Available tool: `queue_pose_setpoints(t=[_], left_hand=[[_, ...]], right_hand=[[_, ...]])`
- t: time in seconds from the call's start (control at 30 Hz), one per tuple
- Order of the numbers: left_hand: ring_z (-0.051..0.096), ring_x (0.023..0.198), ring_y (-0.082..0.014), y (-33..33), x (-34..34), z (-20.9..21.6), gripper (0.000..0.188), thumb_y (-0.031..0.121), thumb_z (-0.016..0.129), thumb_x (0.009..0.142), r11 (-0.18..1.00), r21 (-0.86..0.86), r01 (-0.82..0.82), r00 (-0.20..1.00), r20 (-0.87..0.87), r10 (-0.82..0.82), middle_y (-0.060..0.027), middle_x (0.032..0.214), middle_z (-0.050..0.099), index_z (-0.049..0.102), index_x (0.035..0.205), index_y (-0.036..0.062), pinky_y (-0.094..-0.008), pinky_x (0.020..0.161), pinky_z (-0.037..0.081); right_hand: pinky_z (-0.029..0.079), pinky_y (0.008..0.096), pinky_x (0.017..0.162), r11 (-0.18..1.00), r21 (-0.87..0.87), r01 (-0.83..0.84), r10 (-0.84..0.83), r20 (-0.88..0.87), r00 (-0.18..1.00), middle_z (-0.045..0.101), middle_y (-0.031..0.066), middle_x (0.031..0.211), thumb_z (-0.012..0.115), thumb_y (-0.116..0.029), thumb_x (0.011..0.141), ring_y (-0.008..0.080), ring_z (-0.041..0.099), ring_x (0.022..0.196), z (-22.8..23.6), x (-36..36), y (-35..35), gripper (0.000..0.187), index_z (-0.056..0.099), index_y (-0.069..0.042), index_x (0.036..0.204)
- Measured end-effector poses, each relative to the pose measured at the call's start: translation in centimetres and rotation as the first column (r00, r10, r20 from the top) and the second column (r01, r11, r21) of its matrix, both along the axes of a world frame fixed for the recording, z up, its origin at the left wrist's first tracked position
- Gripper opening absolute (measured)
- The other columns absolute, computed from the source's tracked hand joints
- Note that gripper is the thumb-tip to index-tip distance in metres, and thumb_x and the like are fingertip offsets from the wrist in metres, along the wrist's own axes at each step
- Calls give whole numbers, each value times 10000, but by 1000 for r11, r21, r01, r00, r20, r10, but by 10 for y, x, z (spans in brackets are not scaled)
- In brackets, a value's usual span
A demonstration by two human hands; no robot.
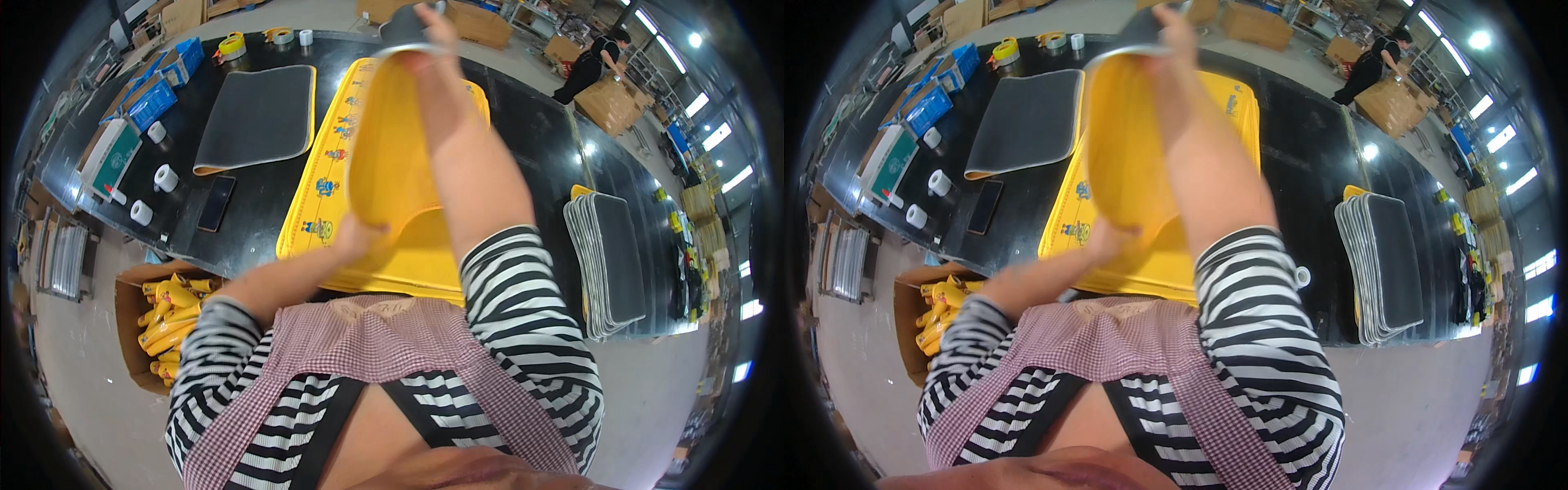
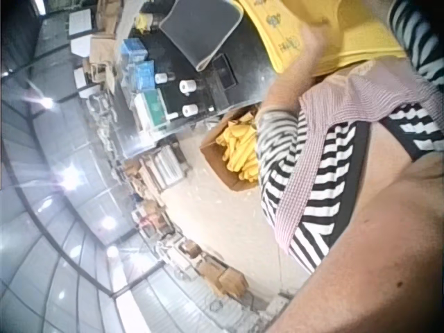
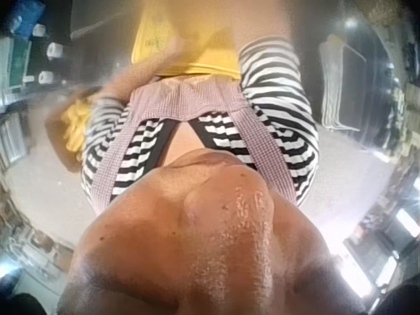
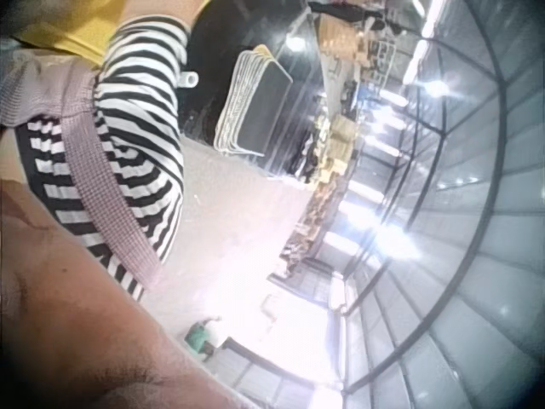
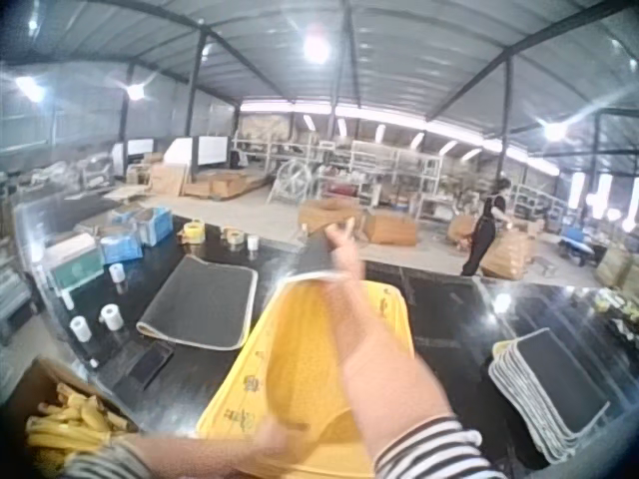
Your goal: The person rolls up a yellow mat with a black surface and secures it with tape. They repeat this process for several mats, placing the rolled items into a cardboard box.
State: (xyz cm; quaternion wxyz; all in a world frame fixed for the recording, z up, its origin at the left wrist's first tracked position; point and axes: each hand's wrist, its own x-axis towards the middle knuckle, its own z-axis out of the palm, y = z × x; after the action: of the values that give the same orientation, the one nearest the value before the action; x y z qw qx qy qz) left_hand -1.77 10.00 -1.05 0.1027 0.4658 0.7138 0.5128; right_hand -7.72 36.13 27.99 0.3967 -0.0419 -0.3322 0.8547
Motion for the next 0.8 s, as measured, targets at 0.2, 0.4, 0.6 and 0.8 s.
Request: queue_pose_setpoints(t=[0.2,0.4,0.6,0.8], left_hand=[[679,940,-415,50,-260,229,158,136,714,893,634,581,-511,487,-413,770,-183,971,696,733,1041,83,-485,822,549],[620,1008,-305,-78,-109,198,139,112,680,787,990,-142,-28,423,-899,-117,-76,981,596,697,918,155,-433,828,534],[577,990,-299,-143,-49,76,152,36,635,821,870,-489,58,744,-560,-364,-69,999,569,697,943,102,-409,849,517],[571,984,-308,-148,-49,44,186,27,620,829,866,-496,64,782,-514,-352,-75,1001,568,692,987,94,-422,854,514]], right_hand=[[613,445,916,990,142,-4,-13,117,993,751,178,1175,683,-235,976,314,742,1037,5,149,96,351,696,10,1227],[558,444,1030,977,186,105,-211,752,625,695,185,1239,614,-84,878,322,703,1092,-136,333,12,544,601,-33,1419],[556,386,931,933,358,-33,-328,885,329,715,132,1162,619,12,928,246,710,1023,-277,371,-34,405,610,11,1333],[536,369,939,867,495,-61,-479,861,169,749,154,1126,659,-12,910,256,722,1034,-283,358,-30,341,674,-11,1251]])
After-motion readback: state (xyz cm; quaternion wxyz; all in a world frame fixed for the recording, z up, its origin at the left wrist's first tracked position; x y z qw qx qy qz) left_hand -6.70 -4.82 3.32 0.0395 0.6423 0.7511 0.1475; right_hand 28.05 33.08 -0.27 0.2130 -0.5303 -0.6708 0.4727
